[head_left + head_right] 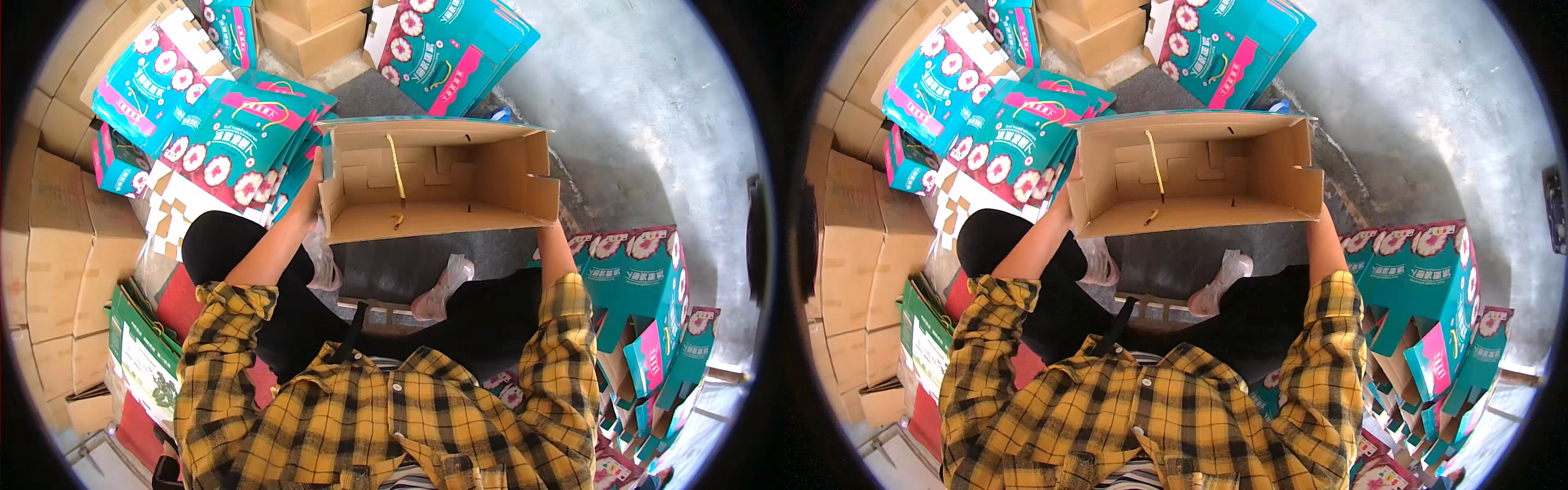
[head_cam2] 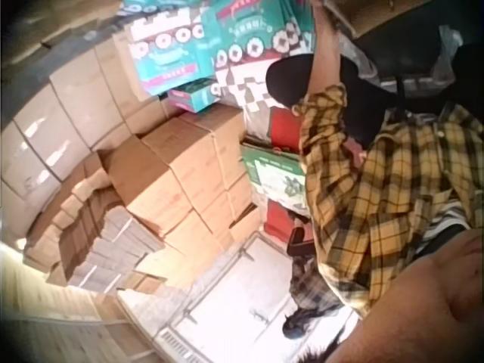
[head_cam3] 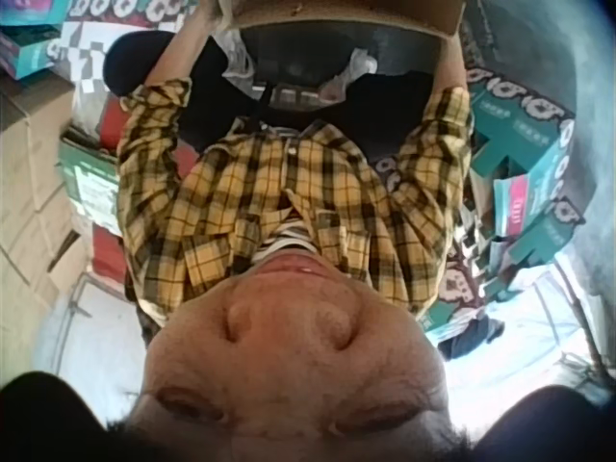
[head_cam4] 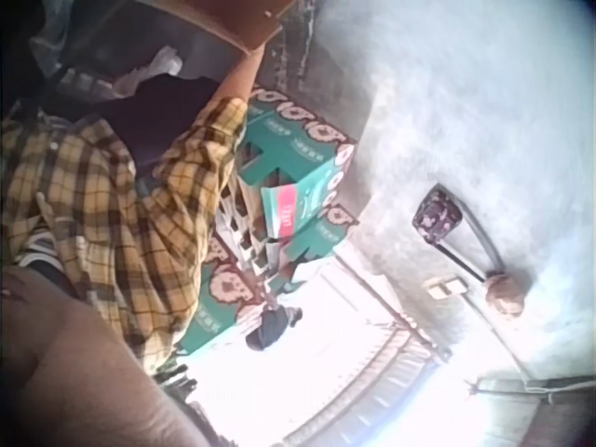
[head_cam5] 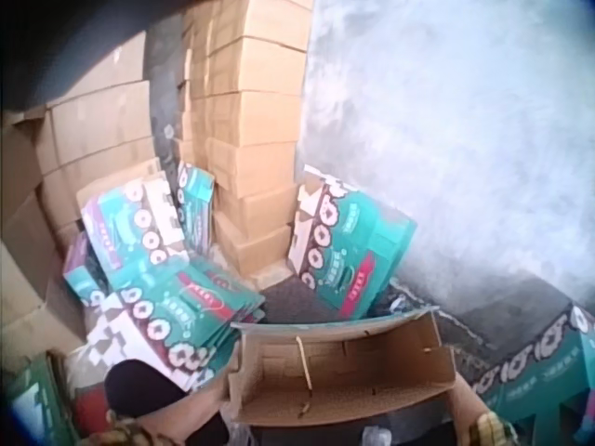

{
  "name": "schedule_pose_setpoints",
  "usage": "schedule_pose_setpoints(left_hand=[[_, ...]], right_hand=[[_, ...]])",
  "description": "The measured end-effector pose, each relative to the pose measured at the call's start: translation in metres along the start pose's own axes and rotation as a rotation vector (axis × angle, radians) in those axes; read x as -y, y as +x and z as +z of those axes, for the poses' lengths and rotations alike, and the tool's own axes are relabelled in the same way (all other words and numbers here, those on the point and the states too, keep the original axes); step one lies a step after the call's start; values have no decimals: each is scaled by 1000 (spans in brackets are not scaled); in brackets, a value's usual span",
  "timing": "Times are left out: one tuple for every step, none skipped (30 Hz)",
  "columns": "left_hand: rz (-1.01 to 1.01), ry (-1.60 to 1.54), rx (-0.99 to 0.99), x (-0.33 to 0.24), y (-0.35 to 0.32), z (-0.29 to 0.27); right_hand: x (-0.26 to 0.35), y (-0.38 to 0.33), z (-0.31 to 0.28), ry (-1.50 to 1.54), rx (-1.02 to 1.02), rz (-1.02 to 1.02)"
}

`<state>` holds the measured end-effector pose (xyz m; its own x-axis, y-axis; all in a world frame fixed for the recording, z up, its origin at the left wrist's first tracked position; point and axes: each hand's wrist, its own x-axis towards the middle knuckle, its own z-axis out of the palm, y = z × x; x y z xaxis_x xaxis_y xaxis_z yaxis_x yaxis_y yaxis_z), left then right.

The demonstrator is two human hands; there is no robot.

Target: The person assembles cardboard packaging by hand, folding flat cardboard cutouts and inserts into boxes and placing the assembled boxes onto a stack.

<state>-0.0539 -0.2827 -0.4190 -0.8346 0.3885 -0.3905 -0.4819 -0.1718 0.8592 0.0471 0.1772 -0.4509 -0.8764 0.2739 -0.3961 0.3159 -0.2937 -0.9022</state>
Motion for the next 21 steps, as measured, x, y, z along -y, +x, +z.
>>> schedule_pose_setpoints(left_hand=[[-71,-26,50,1,1,-2],[-74,-31,43,5,5,-9],[-144,-50,70,11,10,-21],[-215,-71,97,18,15,-32],[-215,-72,91,22,20,-36],[-241,-152,88,25,24,-40],[-265,-231,85,29,25,-46],[-274,-231,94,32,27,-43],[-306,-150,15,32,25,-36],[-336,-66,-64,33,23,-30],[-348,-61,-31,26,19,-15],[-185,203,-44,17,8,-3],[-14,462,-68,12,-3,3],[-15,465,-63,16,-2,0],[53,527,-138,22,6,-2],[123,588,-214,26,14,-6],[143,666,-170,23,19,-7],[139,672,-152,16,17,2],[152,694,-88,10,12,10],[172,714,-24,4,9,19],[112,774,60,6,14,12]], right_hand=[[-2,-3,-2,-17,5,1],[-3,-5,1,-38,26,2],[-4,-4,8,-60,56,8],[-5,-4,15,-87,89,10],[-3,-7,19,-122,114,17],[-2,-10,23,-164,147,26],[-1,-11,30,-214,188,34],[2,-16,30,-273,217,39],[5,-20,31,-320,228,55],[6,-23,33,-359,238,55],[15,-29,36,-359,203,55],[23,-26,53,-387,109,195],[24,-22,69,-411,31,340],[22,-17,76,-407,27,340],[22,-12,78,-745,11,100],[21,-9,79,-1076,-8,-148],[19,-11,85,-1071,-20,-141],[19,-16,91,-1323,-73,-462],[19,-19,98,-1563,-126,-792],[19,-20,104,-1563,-147,-783],[20,-18,111,-1679,-66,-801]])
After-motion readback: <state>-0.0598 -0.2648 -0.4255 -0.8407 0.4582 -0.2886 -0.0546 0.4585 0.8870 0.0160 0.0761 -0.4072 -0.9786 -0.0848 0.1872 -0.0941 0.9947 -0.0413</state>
